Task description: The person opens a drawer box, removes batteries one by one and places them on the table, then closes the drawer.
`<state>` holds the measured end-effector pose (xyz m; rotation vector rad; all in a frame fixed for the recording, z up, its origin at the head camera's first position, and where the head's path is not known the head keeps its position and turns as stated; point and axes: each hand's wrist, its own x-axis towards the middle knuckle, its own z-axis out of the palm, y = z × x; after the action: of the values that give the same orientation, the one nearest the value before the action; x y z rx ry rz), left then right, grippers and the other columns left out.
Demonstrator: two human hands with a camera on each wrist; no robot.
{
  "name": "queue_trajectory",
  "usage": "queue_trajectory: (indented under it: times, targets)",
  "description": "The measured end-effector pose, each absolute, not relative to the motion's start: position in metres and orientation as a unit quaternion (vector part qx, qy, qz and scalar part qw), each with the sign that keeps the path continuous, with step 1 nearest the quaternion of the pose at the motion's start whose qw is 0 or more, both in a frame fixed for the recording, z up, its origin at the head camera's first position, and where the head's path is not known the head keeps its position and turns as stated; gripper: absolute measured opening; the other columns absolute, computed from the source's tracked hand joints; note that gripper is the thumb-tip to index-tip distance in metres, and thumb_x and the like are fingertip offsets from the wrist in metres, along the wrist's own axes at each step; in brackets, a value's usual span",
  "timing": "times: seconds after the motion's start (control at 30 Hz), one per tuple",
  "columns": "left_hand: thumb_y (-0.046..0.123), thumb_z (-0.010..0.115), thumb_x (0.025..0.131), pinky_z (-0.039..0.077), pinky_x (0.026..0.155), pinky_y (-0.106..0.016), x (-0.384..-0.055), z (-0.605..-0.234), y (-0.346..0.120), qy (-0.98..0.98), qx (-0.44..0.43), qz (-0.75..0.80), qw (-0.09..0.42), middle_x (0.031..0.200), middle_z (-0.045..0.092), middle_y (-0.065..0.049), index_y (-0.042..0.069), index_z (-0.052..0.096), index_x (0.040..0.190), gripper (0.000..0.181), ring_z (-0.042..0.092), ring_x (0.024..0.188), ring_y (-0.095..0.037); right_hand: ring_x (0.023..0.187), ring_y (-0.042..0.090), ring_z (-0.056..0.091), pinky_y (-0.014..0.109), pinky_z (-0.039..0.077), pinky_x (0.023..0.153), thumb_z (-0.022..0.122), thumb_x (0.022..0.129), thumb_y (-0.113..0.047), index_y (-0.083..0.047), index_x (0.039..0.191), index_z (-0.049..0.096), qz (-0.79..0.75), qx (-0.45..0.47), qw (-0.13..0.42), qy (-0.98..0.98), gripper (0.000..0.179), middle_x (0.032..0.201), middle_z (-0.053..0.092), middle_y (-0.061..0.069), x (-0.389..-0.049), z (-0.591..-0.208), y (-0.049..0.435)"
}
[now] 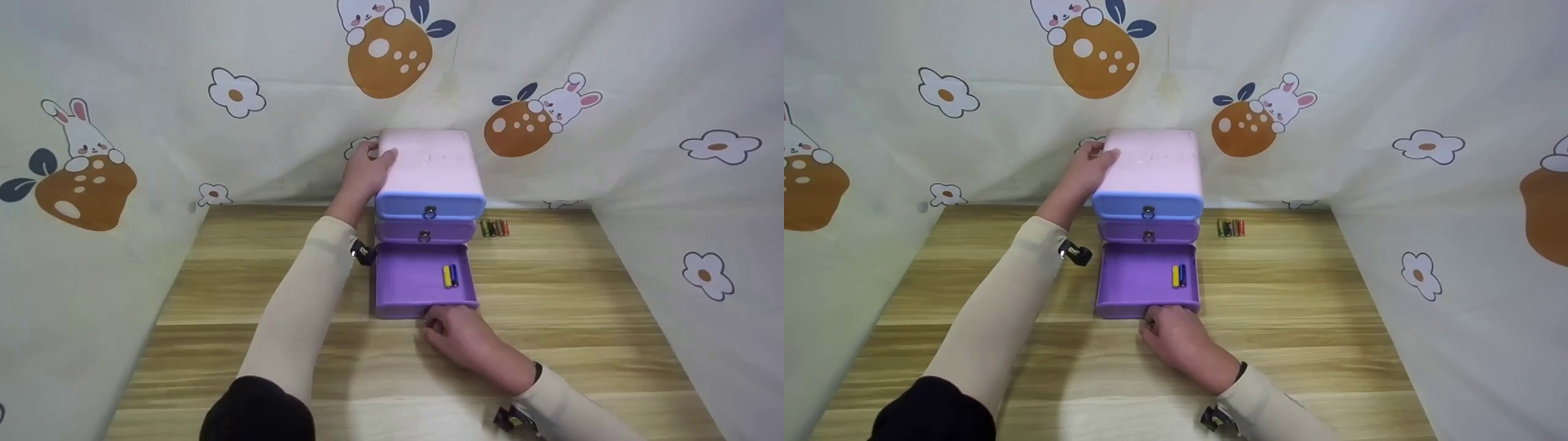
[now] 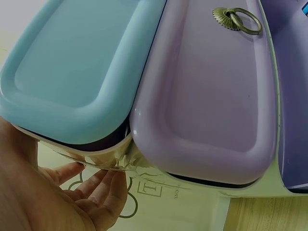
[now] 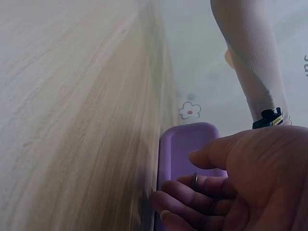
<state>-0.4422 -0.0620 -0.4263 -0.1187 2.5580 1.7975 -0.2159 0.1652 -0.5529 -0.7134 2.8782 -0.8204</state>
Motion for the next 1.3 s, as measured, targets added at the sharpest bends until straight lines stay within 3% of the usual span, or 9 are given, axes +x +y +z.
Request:
queue_trajectory:
  times: [0.83, 1.07, 1.3]
  targets:
    - [0.055, 0.062, 0.11, 0.051, 0.11, -0.042, -0.444, -0.425, -0.062, 0.821, -0.046, 0.568, 0.011, 0.154, 0.059, -0.011, 0.015, 0.046, 0.165, 0.07, 0.06, 0.133, -0.025, 0.07, 0.006, 0.06, 0.029, 0.055, 0.066, 0.084, 0.097, -0.016, -0.009, 0.1, 0.08, -0.258, -0.235, 0.045, 0.936, 0.009, 0.084, 0.072, -0.003, -0.208, -0.549, 0.164]
    - [0.055, 0.063, 0.11, 0.051, 0.11, -0.042, -0.442, -0.425, -0.062, 0.819, -0.05, 0.572, 0.016, 0.155, 0.059, -0.011, 0.016, 0.045, 0.166, 0.071, 0.06, 0.133, -0.024, 0.068, 0.005, 0.057, 0.029, 0.052, 0.064, 0.083, 0.098, -0.018, -0.013, 0.092, 0.078, -0.26, -0.238, 0.039, 0.935, 0.009, 0.078, 0.066, -0.008, -0.205, -0.547, 0.163]
    - [0.055, 0.063, 0.11, 0.051, 0.111, -0.043, -0.442, -0.425, -0.062, 0.82, -0.047, 0.571, 0.011, 0.155, 0.059, -0.011, 0.015, 0.045, 0.166, 0.071, 0.059, 0.135, -0.025, 0.068, 0.006, 0.057, 0.03, 0.053, 0.065, 0.083, 0.098, -0.017, -0.009, 0.098, 0.08, -0.258, -0.246, 0.035, 0.934, 0.009, 0.079, 0.067, -0.007, -0.203, -0.544, 0.163]
